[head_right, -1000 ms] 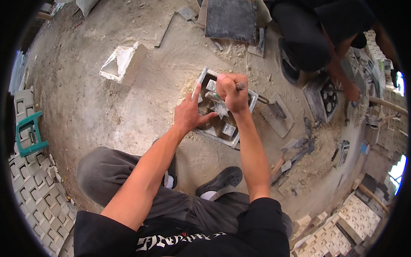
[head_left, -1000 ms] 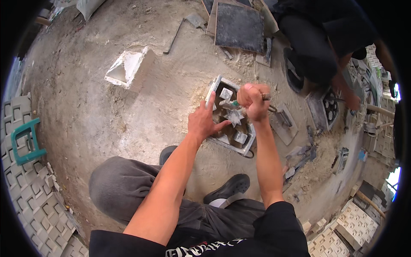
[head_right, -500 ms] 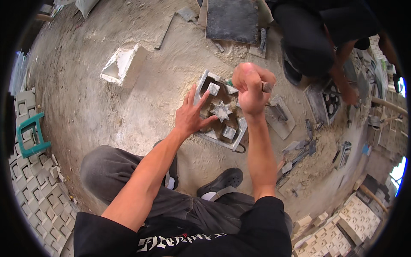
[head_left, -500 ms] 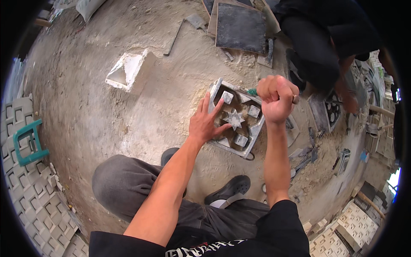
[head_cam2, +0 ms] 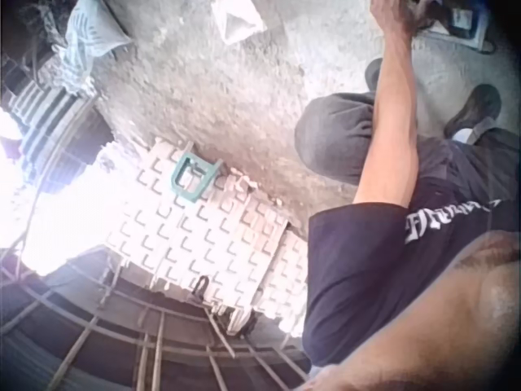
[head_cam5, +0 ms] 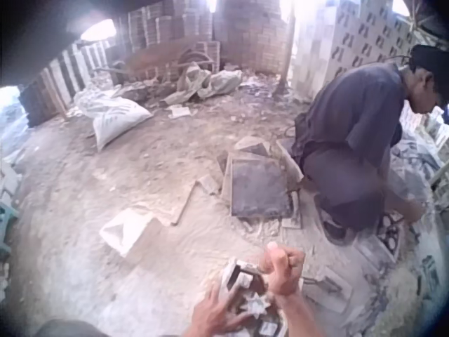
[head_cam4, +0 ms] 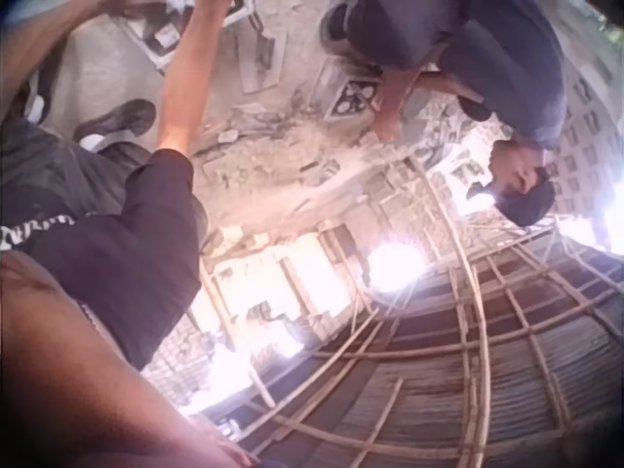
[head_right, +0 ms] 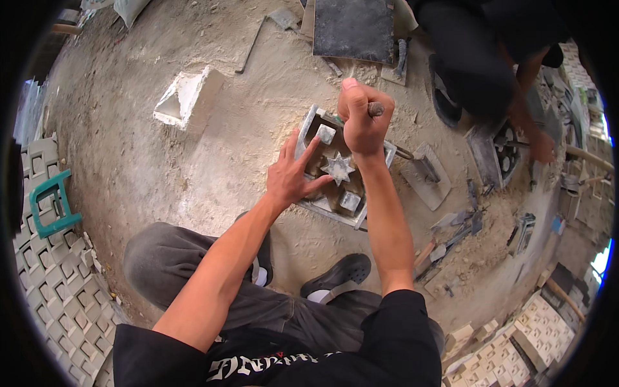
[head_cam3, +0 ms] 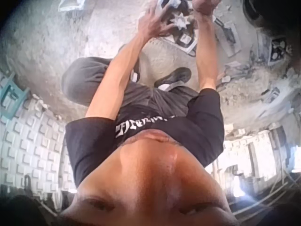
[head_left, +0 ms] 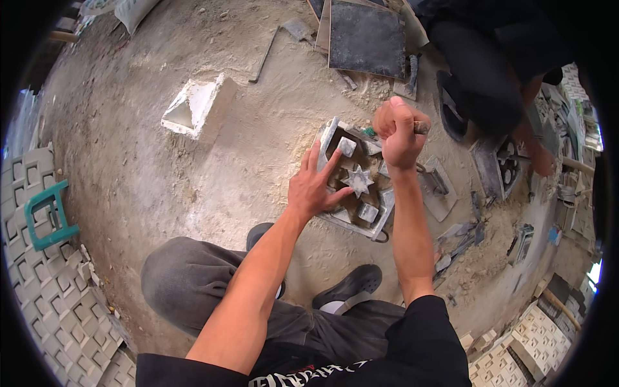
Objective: The person places small decorative stone pieces into a star-shaped mold by hand and then brushes away excess dust or sand using a small green-handled brush.
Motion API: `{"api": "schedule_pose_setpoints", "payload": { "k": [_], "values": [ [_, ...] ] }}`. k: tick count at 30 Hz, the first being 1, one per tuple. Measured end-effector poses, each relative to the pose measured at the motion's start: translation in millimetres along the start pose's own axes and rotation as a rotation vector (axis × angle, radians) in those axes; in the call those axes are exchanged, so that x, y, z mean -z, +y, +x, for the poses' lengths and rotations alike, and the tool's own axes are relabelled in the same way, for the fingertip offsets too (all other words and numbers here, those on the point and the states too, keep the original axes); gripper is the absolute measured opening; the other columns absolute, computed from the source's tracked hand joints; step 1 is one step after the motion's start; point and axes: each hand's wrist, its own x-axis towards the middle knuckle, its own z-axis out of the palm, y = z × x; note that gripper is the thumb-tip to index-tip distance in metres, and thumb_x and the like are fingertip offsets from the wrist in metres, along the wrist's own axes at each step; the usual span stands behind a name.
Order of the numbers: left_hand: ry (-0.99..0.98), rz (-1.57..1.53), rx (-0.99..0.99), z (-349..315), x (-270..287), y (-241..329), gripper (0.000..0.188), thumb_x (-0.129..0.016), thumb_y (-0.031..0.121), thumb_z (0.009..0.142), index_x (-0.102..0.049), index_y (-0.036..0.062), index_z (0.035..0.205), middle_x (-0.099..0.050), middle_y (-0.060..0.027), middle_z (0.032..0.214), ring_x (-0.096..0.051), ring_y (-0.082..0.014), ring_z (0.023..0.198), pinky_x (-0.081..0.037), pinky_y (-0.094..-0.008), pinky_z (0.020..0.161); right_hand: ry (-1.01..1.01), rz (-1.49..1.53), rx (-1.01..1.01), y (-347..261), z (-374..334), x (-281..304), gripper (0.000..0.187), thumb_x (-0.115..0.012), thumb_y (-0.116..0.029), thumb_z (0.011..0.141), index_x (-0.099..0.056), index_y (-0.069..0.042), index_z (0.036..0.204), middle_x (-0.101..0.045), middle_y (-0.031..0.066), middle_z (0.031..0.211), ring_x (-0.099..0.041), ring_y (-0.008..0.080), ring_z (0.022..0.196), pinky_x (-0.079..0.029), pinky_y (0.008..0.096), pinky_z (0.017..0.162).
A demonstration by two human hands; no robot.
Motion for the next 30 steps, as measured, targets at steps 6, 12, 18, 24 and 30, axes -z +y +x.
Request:
{"api": "schedule_pose_setpoints", "payload": {
  "k": [6, 12, 18, 24, 30],
  "values": [
    [-0.001, -0.033, -0.012, 2.6, -3.6, 2.2, 0.090, -0.071, 0.063, 0.069, -0.036, 0.0305, 0.145, -0.030, -0.0219, 0.148, -0.043, -0.0430, 0.128, -0.055, -0.0452, 0.081, -0.048, -0.132, -0.036, 64.2, -12.1, 22.0, 0.046, -0.049, -0.016, 0.096, -0.036, -0.002, 0.054, -0.038, -0.0021, 0.049, -0.032, 0.0062, 0.045, -0.023, 0.0285, 0.043],
    [0.023, -0.048, -0.011, 1.2, -1.1, -0.1, 0.089, -0.072, 0.061, 0.068, -0.037, 0.0305, 0.145, -0.031, -0.0224, 0.148, -0.042, -0.0421, 0.129, -0.055, -0.0455, 0.081, 0.053, -0.127, 0.084, 22.5, -11.5, -4.1, 0.045, -0.049, -0.017, 0.096, -0.036, -0.003, 0.055, -0.037, -0.0027, 0.050, -0.032, 0.0056, 0.046, -0.023, 0.0281, 0.043],
    [-0.005, -0.021, -0.008, -5.1, -2.5, -2.8, 0.089, -0.071, 0.063, 0.069, -0.037, 0.0300, 0.145, -0.030, -0.0228, 0.148, -0.042, -0.0412, 0.130, -0.055, -0.0449, 0.080, 0.036, -0.250, 0.110, 50.4, -14.4, -7.8, 0.043, -0.047, -0.014, 0.095, -0.038, -0.002, 0.055, -0.039, -0.0012, 0.049, -0.035, 0.0067, 0.045, -0.025, 0.0285, 0.042],
    [0.010, -0.024, -0.019, -5.8, -3.2, -0.4, 0.089, -0.070, 0.065, 0.069, -0.040, 0.0275, 0.144, -0.029, -0.0229, 0.149, -0.041, -0.0399, 0.131, -0.056, -0.0443, 0.078, 0.063, -0.322, 0.110, 66.3, -27.9, -4.2, 0.044, -0.048, -0.015, 0.096, -0.040, -0.001, 0.055, -0.038, -0.0003, 0.047, -0.036, 0.0078, 0.044, -0.026, 0.0288, 0.042],
    [0.086, -0.056, -0.044, -3.9, -1.1, -5.8, 0.088, -0.072, 0.062, 0.069, -0.040, 0.0277, 0.144, -0.030, -0.0227, 0.148, -0.042, -0.0397, 0.129, -0.057, -0.0447, 0.076, 0.071, -0.225, 0.153, 42.0, -18.6, -14.9, 0.045, -0.046, -0.016, 0.099, -0.031, -0.006, 0.057, -0.036, -0.0032, 0.052, -0.032, 0.0055, 0.046, -0.024, 0.0265, 0.043]
  ]
}}
